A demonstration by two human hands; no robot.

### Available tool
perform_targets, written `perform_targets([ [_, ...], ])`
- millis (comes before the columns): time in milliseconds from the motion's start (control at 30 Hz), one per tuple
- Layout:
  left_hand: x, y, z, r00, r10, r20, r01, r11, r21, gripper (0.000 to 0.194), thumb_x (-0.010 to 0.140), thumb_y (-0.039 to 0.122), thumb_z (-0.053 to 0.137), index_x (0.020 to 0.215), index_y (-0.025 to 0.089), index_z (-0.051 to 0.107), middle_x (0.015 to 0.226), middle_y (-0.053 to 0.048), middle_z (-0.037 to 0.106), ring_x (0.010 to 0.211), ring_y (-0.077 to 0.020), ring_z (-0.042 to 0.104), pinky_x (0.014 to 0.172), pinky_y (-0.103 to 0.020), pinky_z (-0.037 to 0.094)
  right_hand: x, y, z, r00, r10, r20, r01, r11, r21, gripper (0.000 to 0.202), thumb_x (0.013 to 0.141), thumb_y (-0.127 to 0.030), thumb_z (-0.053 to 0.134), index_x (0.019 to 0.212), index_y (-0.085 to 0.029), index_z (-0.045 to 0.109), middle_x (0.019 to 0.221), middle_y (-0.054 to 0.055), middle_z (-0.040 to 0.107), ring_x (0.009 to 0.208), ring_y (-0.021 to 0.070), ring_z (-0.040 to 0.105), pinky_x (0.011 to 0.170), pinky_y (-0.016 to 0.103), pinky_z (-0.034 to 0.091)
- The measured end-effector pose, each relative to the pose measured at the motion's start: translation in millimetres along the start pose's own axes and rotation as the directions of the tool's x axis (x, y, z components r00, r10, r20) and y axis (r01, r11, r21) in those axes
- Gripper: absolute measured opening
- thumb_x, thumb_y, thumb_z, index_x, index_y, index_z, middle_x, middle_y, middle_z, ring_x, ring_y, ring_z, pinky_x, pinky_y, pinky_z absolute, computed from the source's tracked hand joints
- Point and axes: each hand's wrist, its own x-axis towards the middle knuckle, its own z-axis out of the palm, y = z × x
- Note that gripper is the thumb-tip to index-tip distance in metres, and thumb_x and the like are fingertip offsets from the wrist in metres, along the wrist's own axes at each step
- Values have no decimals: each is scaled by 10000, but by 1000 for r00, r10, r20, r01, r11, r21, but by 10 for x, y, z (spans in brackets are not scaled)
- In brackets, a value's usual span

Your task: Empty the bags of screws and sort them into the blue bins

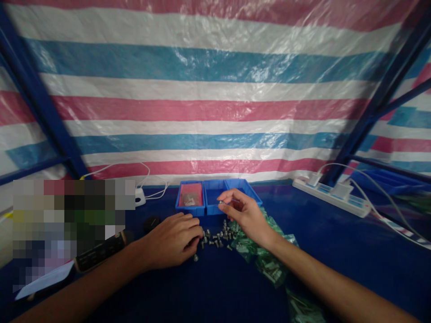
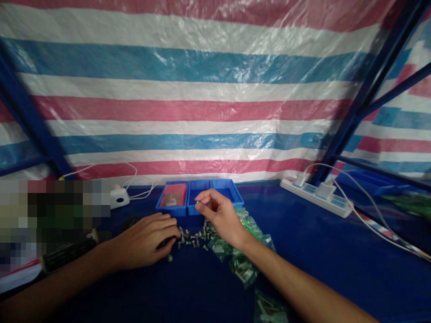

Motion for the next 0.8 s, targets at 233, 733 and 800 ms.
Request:
perform_targets([
  [233, -10, 42, 9, 1000, -6, -8, 7, 988, 156, 99, 1025, 178, 539, 1001, 208, 630, 974, -40, 682, 963, -249, 615, 914, -414, 429, -11, -64, -6, 998, -57, -6, 56, 990, -129, 351, 1007, -504, 644, 808, -217, 686, 651, -26, 523, 593, 140, 477, 577, 296, 385],
  [733, -21, 13, 9, 998, -42, 47, 41, 999, 26, 115, 1052, 159, 534, 1054, 210, 638, 1051, -35, 695, 1016, -237, 648, 955, -386, 454, 2, -77, -26, 997, 71, -41, -73, 997, -40, 600, 989, -672, 579, 601, -215, 580, 533, -26, 488, 504, 129, 415, 533, 294, 300],
  [800, -16, 1, 5, 999, -27, 38, 26, 999, 20, 132, 1075, 176, 523, 1053, 215, 648, 1027, -24, 698, 994, -226, 652, 936, -370, 450, 1, -70, -30, 997, 70, -35, -71, 996, -48, 601, 993, -672, 574, 601, -216, 576, 528, -26, 486, 503, 130, 420, 532, 293, 307],
])
